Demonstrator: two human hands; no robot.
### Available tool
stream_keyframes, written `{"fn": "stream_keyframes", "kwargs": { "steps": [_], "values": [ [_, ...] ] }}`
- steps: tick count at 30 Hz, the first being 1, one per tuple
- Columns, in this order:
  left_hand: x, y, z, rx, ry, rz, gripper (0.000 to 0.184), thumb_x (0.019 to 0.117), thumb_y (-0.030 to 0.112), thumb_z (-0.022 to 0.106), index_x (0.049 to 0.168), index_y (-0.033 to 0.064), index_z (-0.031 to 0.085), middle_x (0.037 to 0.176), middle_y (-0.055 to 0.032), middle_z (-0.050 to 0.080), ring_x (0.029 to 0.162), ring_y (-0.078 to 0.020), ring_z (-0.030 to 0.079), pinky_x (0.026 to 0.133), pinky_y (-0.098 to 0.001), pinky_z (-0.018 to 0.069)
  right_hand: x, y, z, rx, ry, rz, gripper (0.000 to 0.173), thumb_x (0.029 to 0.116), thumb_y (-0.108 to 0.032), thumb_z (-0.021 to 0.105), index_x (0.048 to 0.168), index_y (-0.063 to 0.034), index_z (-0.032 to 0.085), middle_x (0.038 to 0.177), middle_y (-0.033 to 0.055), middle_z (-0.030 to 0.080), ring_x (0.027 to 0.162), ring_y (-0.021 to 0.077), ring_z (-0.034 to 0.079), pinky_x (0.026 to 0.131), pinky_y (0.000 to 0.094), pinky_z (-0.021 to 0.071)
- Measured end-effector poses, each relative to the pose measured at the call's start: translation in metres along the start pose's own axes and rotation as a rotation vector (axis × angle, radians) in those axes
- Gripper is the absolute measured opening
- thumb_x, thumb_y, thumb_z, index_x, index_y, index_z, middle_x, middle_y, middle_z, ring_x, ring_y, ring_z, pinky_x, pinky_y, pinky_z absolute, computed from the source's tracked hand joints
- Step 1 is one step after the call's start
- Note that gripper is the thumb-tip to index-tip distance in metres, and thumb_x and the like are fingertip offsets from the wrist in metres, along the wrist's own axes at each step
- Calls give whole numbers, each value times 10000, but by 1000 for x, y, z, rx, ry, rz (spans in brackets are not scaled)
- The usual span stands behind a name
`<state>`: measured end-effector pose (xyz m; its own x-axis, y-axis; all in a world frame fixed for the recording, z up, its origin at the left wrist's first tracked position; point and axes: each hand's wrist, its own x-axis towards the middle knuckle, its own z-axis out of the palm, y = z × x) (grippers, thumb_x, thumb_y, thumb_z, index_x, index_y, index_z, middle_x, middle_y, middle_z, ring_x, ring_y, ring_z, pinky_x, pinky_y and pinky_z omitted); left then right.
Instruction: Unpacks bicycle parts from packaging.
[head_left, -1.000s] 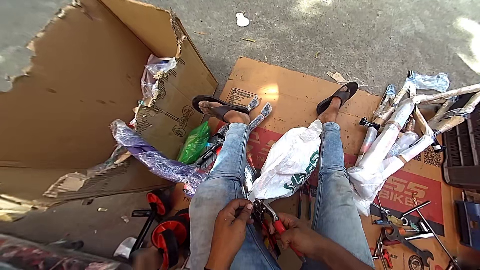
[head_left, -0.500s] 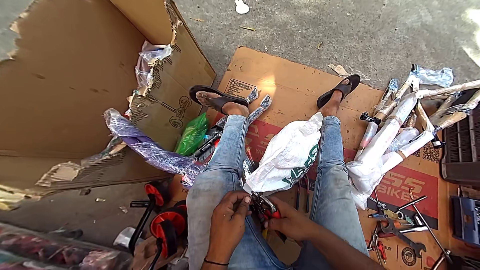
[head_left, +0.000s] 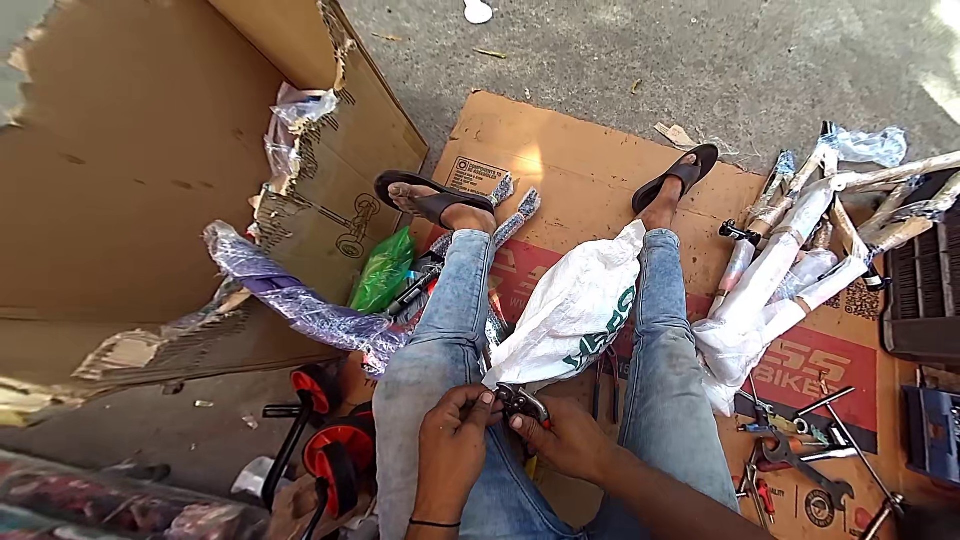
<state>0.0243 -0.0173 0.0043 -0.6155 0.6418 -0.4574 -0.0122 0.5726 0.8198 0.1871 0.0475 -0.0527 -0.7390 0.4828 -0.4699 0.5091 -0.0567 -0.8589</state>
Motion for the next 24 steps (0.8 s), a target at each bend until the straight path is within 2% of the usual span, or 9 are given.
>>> {"fn": "stream_keyframes", "kwargs": {
  "steps": [3,9,12,14,16,17,20,22,24],
  "values": [
    [0,-1,-2,-1,-7,0,108,981,-2,588,940,2,687,888,-96,731,793,-185,753,739,-334,661,-1,-7,8,-36,60,35,605,1031,-617,424,1170,-83,671,894,96,690,837,237,681,776,480,541],
    [0,1,2,19,-13,15,101,1008,28,556,976,3,649,885,-98,725,769,-184,752,720,-340,660,-13,-31,-2,15,8,147,511,1040,-541,479,1118,-70,662,885,81,703,797,216,701,761,448,572],
    [-1,-6,2,104,-98,154,127,970,101,586,1057,52,664,1005,-59,714,854,-162,737,748,-339,652,-25,-40,-19,-97,18,201,497,1038,-516,485,1099,-59,668,924,120,676,873,265,677,802,492,541],
    [0,-7,3,194,-203,206,498,878,94,677,1357,71,543,1261,-96,646,1053,-193,703,833,-373,638,-28,-43,-37,-162,6,219,475,1039,-486,497,1089,-45,668,933,138,667,883,288,668,809,515,533],
    [6,-3,16,407,-347,221,983,789,128,788,1596,71,229,1496,-168,478,1322,-269,557,1044,-455,534,-28,-51,-55,-262,-22,242,466,1042,-462,499,1129,-36,667,1001,165,680,957,317,675,861,545,529],
    [10,0,27,519,-414,226,1065,778,214,830,1595,13,177,1545,-209,420,1408,-293,470,1148,-456,433,-29,-56,-61,-313,-38,257,458,1043,-447,500,1157,-34,663,1040,176,685,999,330,676,888,559,523],
    [22,6,58,706,-473,201,953,764,389,834,1483,-80,418,1492,-260,479,1415,-353,446,1196,-480,338,-60,-83,-74,-437,-58,304,432,1045,-407,517,1179,-18,650,1056,212,683,1011,384,674,881,608,515],
    [35,-4,75,618,-365,312,1259,670,486,887,1590,-41,208,1555,-248,415,1440,-365,426,1195,-531,343,-103,-92,-89,-501,-34,368,433,1049,-409,515,1185,-17,640,1027,225,681,980,403,674,847,619,515],
    [31,-7,104,548,-289,539,1331,593,523,888,1597,-37,216,1599,-261,349,1470,-400,375,1193,-563,328,-136,-93,-105,-568,-21,461,446,1049,-425,509,1149,-10,636,986,224,680,952,406,678,818,611,518]
  ]
}}
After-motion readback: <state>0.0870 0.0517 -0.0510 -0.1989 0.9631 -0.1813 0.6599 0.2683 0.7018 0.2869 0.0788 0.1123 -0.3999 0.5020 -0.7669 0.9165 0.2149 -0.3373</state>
